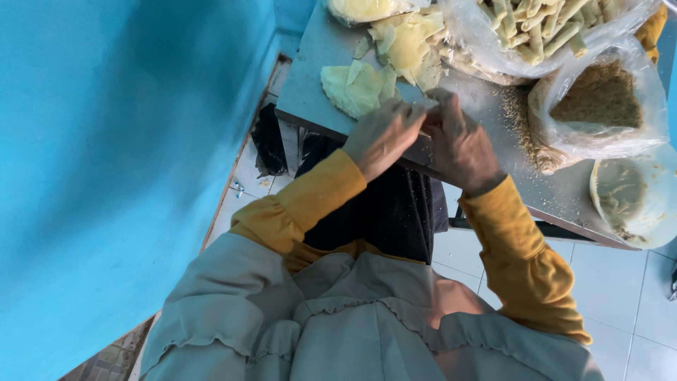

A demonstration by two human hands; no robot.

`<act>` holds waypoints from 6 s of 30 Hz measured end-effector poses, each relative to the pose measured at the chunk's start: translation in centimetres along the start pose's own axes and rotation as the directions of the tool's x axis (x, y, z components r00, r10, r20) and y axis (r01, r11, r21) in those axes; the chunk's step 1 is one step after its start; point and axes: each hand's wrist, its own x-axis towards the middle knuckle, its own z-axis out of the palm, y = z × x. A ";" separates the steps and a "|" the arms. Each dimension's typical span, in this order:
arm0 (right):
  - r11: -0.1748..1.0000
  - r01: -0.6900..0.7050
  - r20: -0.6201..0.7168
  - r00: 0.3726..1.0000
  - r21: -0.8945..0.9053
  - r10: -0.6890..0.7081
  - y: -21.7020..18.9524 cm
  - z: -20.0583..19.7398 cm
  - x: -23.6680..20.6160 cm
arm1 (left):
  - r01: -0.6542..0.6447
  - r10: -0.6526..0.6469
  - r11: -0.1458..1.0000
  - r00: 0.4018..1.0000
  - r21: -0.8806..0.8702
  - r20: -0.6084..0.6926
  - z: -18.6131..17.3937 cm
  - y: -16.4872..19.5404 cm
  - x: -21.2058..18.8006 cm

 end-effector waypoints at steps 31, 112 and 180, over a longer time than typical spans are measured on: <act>0.989 -0.106 -0.096 0.991 -0.108 0.096 -2.5 -0.1 -1.2 | -0.015 0.026 0.978 0.999 0.209 -0.048 -3.2 2.1 -1.6; 0.648 -0.038 0.016 0.997 -0.761 0.077 3.2 -2.3 -2.0 | -0.164 0.130 0.961 0.979 -0.224 -0.159 -5.6 -0.5 -5.2; 0.884 -0.026 0.146 0.984 -0.467 0.106 -4.4 -1.6 -2.0 | -0.165 0.135 0.969 0.977 -0.183 -0.166 -4.4 -0.2 -5.8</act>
